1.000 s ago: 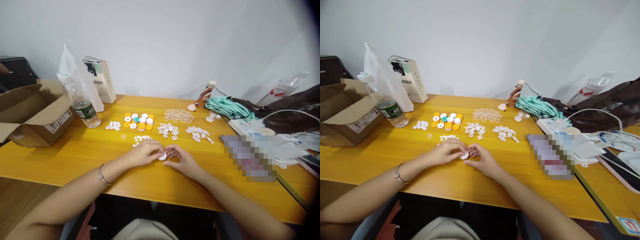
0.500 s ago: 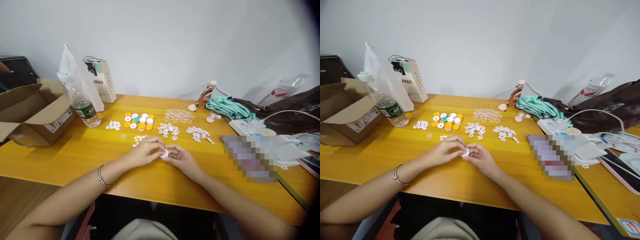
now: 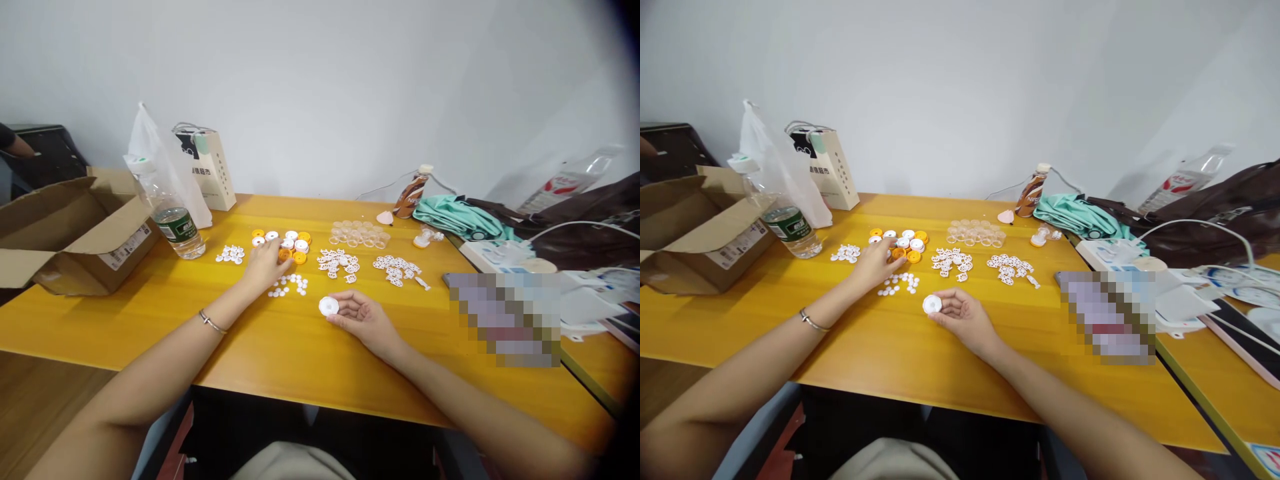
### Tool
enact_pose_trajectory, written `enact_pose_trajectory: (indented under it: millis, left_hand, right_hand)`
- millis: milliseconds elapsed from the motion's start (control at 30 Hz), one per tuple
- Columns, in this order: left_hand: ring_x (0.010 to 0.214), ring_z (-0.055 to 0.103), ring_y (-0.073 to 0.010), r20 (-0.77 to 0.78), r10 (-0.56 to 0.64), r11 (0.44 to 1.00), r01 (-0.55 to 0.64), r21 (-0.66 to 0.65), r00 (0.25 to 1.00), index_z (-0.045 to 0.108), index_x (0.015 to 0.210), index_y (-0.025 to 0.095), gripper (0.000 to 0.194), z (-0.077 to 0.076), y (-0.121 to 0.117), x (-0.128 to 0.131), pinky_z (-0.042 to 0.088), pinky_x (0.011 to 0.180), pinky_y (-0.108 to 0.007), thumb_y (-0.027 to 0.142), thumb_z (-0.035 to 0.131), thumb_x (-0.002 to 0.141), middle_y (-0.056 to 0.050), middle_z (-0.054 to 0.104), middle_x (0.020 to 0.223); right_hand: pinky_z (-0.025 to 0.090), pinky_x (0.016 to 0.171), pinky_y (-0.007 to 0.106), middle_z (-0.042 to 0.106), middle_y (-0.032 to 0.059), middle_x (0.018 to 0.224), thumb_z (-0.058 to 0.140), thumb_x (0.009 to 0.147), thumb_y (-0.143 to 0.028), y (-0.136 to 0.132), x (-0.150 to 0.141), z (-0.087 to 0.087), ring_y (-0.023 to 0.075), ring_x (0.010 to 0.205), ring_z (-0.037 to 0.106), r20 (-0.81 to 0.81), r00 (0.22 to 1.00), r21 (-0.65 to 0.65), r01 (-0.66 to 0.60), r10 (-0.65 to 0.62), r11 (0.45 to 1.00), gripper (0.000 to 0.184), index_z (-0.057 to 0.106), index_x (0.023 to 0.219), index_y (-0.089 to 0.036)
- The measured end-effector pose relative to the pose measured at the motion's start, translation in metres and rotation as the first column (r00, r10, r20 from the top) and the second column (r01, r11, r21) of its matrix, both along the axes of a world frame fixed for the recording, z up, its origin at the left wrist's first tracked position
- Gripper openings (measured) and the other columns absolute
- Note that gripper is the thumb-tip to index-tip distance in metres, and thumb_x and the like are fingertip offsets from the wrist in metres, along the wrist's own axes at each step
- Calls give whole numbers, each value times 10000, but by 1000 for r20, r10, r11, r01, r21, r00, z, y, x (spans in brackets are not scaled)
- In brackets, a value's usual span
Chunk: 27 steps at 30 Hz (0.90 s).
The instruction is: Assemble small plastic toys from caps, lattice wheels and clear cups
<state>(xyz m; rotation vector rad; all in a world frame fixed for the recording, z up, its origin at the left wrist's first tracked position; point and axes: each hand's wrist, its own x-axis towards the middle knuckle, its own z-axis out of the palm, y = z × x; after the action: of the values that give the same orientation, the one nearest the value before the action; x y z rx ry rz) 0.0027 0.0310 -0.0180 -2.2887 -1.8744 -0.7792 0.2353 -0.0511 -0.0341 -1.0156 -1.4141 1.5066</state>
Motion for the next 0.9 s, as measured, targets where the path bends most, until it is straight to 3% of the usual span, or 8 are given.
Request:
enact_pose_trajectory:
  millis: [167, 300, 433, 500, 633, 767, 900]
  left_hand:
    - [846, 588, -243, -29, 21, 999, -22, -43, 999, 496, 1082, 150, 377, -4, 3, 3, 427, 739, -344, 380, 538, 788, -97, 634, 882]
    - [913, 558, -260, 26, 0, 1000, 0, 15, 1000, 524, 1032, 154, 317, 2, -2, 4, 405, 796, -389, 360, 542, 791, -107, 626, 933]
    - [987, 520, -225, 234, -207, 978, 198, 60, 950, 501, 1109, 179, 328, 12, -19, 8, 397, 859, -387, 319, 521, 813, -88, 589, 1062]
    - [946, 535, -185, 417, -342, 926, 377, -2, 842, 480, 1162, 193, 374, 15, -29, 11, 428, 836, -350, 305, 533, 809, -78, 580, 1062]
    - [905, 549, -145, 692, -445, 713, 693, -110, 568, 475, 1208, 209, 418, 20, -46, 17, 457, 819, -319, 260, 561, 801, -80, 567, 1059]
    - [952, 555, -148, 801, -419, 561, 816, -142, 427, 518, 1158, 217, 351, 26, -53, 20, 449, 860, -328, 202, 556, 810, -74, 568, 1094]
    - [957, 568, -148, 864, -372, 522, 846, -109, 340, 525, 1122, 201, 321, 27, -52, 19, 454, 858, -314, 160, 556, 806, -81, 564, 1105]
  right_hand:
    - [495, 803, 331, 674, 22, 829, 754, 597, -292, -1, -1, 0, 143, 772, 631, 7, 1000, 24, -8, 8, 1000, 384, 577, 924, -196]
    - [500, 806, 335, 669, 20, 820, 754, 598, -297, -1, 0, -2, 144, 770, 630, 8, 1000, 26, -10, 10, 1000, 386, 581, 930, -199]
    - [481, 843, 338, 670, 23, 867, 745, 613, -287, -2, 2, 1, 144, 809, 624, 20, 999, 11, -34, 34, 999, 396, 594, 971, -209]
    - [469, 863, 340, 666, 26, 901, 734, 631, -286, -2, 4, 3, 145, 838, 618, 18, 999, 9, -47, 47, 999, 402, 598, 1004, -217]
    - [461, 878, 335, 657, 23, 962, 706, 671, -270, 0, 7, 10, 135, 859, 611, -17, 996, -10, -83, 83, 996, 427, 587, 1080, -239]
    - [473, 853, 323, 656, 21, 987, 697, 682, -237, 4, 6, 19, 122, 827, 616, -65, 988, -79, -148, 143, 986, 409, 596, 1078, -249]
    - [478, 840, 310, 661, 19, 983, 712, 655, -214, 10, 1, 27, 119, 814, 617, -88, 989, -117, -131, 121, 984, 373, 630, 1018, -238]
